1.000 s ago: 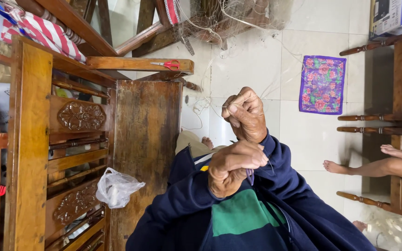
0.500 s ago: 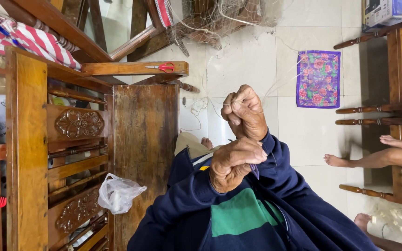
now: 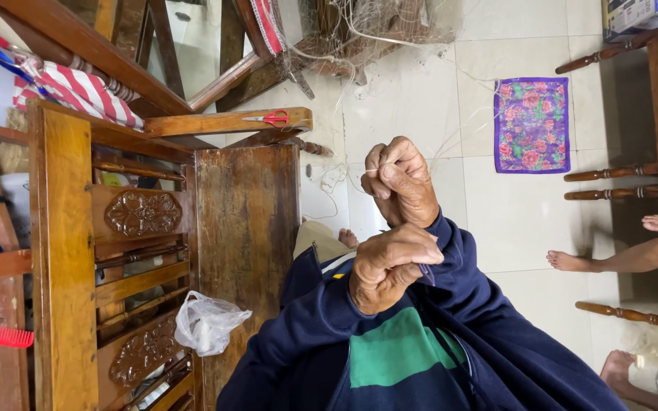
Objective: Repairing a fine-mesh fishing net using a plastic shuttle to tie knots
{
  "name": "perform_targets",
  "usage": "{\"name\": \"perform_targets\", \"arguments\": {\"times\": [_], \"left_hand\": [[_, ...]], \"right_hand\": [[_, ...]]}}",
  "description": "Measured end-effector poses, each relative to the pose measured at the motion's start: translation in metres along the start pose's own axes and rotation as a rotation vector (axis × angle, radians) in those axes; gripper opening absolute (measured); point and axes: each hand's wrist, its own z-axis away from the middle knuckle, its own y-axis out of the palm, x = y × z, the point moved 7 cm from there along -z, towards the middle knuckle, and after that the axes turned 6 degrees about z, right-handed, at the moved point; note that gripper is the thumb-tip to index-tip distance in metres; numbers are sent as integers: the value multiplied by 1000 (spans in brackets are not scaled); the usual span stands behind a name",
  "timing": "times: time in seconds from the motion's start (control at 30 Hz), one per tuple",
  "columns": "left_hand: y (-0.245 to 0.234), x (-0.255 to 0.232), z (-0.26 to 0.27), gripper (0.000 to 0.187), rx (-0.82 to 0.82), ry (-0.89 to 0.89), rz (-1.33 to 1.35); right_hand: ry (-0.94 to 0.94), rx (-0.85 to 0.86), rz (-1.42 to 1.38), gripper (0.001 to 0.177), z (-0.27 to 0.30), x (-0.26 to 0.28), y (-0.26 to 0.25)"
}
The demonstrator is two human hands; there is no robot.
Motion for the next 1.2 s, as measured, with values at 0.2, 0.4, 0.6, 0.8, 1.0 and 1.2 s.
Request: {"name": "perform_targets", "arguments": {"times": [0.2,0.4,0.6,0.8,1.0,1.2], "left_hand": [[-2,0,0,25,-10,-20,-60],[-3,9,13,23,-21,-108,-189],[-5,16,15,24,-18,-147,-238],[-12,21,19,26,-41,-180,-309],[-19,25,21,28,-69,-214,-369],[-26,20,11,30,-65,-207,-256]], "right_hand": [[-13,-2,-40,16,-1,-1,-4],[-45,-51,-15,18,-3,-3,-19],[-64,-65,-26,20,-8,-7,-25],[-68,-66,-99,23,-11,-6,-22],[-68,-63,-80,24,-13,3,-15],[-43,-64,-17,27,-14,10,-18]]}}
